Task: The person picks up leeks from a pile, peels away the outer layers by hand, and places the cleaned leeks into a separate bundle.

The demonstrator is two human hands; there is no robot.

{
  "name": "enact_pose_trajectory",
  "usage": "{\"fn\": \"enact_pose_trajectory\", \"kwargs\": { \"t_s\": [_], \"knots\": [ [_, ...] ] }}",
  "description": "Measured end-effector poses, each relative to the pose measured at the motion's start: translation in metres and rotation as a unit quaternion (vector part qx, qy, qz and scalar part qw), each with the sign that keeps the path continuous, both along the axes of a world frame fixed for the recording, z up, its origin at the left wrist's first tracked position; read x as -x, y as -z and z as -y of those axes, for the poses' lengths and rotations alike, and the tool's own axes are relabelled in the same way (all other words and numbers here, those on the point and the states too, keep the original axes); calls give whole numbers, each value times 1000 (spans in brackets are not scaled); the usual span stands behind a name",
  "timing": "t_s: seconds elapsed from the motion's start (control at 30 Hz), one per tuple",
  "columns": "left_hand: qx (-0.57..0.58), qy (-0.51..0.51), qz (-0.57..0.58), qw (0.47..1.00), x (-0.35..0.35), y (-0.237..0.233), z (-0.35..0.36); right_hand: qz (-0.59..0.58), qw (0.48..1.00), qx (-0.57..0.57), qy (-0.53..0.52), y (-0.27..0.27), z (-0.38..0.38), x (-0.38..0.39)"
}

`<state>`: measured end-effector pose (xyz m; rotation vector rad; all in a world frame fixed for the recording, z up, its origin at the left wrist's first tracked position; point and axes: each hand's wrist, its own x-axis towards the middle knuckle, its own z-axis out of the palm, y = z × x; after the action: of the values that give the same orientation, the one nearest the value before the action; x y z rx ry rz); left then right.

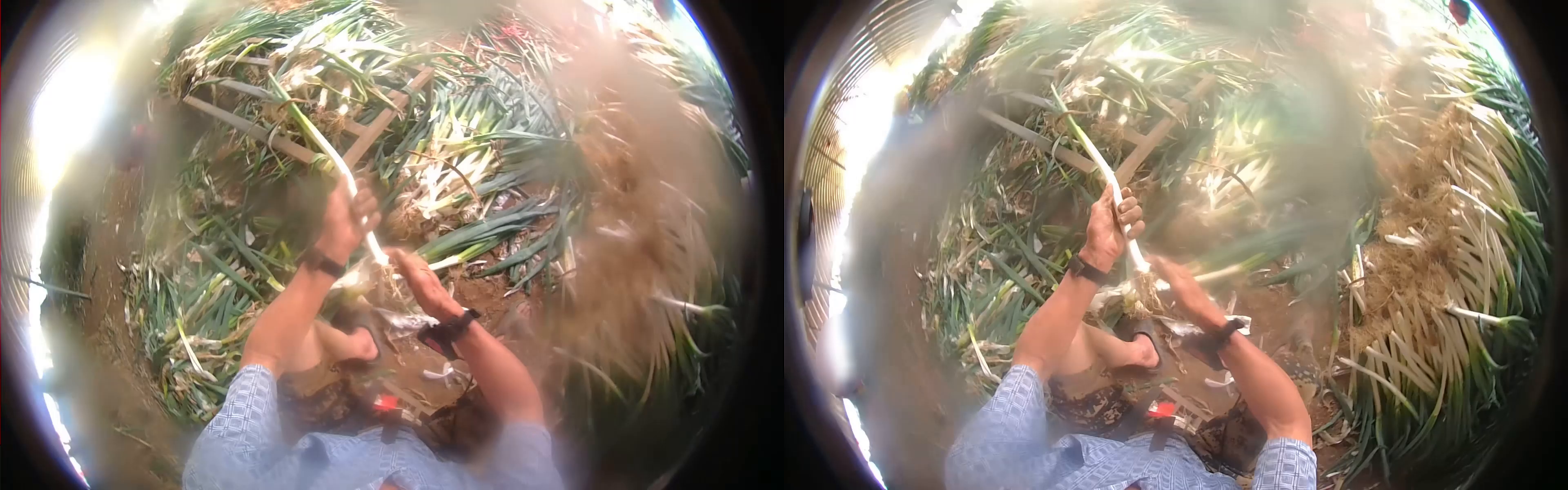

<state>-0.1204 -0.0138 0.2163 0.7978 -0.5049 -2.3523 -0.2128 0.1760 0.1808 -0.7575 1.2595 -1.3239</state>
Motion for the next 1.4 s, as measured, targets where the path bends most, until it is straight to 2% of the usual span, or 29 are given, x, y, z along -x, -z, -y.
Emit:
{"fn": "enact_pose_trajectory", "kwargs": {
  "t_s": [0.03, 0.07, 0.13, 0.17, 0.23, 0.27, 0.3, 0.37, 0.4, 0.43, 0.5, 0.53, 0.6, 0.63, 0.7, 0.73, 0.77, 0.83, 0.87, 0.97, 1.0, 1.07, 1.13, 1.17, 1.2, 1.23, 1.27, 1.33, 1.4],
  "knots": [
    [13, -11, 20, 1000, 3, 0, 3, 25, 995, -92, -39, -10, 1, -4],
    [26, -27, 38, 999, 3, 2, 8, -15, 1000, 5, -26, -17, -2, -10],
    [30, -65, 68, 995, -9, 11, 35, -286, 943, 169, 1, -6, -21, -36],
    [38, -100, 48, 993, -26, 23, 65, -298, 931, 204, -54, -7, -35, -51],
    [45, -164, 7, 985, -53, 49, 113, -281, 911, 115, -277, -19, -69, -72],
    [60, -164, 51, 983, -49, 41, 110, -282, 893, 30, -348, -31, -77, -69],
    [69, -161, 100, 980, -48, 37, 104, -303, 871, -121, -366, -44, -80, -58],
    [92, -133, 135, 978, -42, 38, 67, -383, 858, -120, -322, -5, -67, -10],
    [145, -81, 151, 975, -34, 40, 49, -298, 938, -92, -154, 14, -60, 3],
    [202, -28, 165, 965, -23, 36, 32, -203, 977, -54, 24, 23, -52, 15],
    [228, 41, 218, 948, -2, 14, -20, -69, 992, -4, 103, 6, -25, 32],
    [387, 44, 227, 893, 8, 57, -39, -27, 995, -1, 99, 1, -20, 32],
    [525, 73, 200, 824, 16, 69, -96, 60, 994, 7, 86, -2, -13, 28],
    [513, 99, 172, 835, 13, 34, -128, 66, 989, -23, 128, 9, -12, 30],
    [503, 234, 225, 801, -7, 52, -150, 77, 971, -89, 209, 41, -18, 39],
    [524, 351, 233, 740, -27, 75, -154, 50, 959, -35, 276, 40, -22, 45],
    [540, 460, 233, 666, -46, 96, -151, 115, 940, -33, 320, 25, -26, 58],
    [522, 524, 242, 628, -65, 106, -148, 187, 915, -20, 357, 19, -34, 72],
    [513, 558, 244, 604, -67, 111, -146, 247, 901, -28, 355, 40, -35, 73],
    [516, 528, 209, 641, -53, 124, -149, 292, 890, -41, 349, 26, -43, 48],
    [489, 561, 194, 639, -44, 124, -148, 368, 853, -50, 366, 16, -39, 37],
    [437, 618, 166, 632, -21, 120, -137, 292, 889, -60, 348, 27, -48, 32],
    [525, 501, 123, 676, -24, 211, -120, 227, 909, -68, 342, 30, -61, 40],
    [505, 504, 261, 651, -24, 228, -100, 204, 911, -69, 351, 12, -63, 46],
    [554, 473, 348, 590, -45, 265, -80, 181, 913, -69, 360, -2, -63, 53],
    [583, 444, 435, 523, -66, 301, -60, 187, 909, -58, 369, -8, -65, 57],
    [677, 385, 464, 422, -101, 343, -48, 195, 903, -48, 380, -11, -69, 60],
    [607, 470, 532, 357, -116, 328, -35, 208, 894, -32, 395, -10, -73, 64],
    [627, 414, 544, 373, -122, 349, -43, 233, 879, -37, 413, -8, -73, 67]
  ]
}}
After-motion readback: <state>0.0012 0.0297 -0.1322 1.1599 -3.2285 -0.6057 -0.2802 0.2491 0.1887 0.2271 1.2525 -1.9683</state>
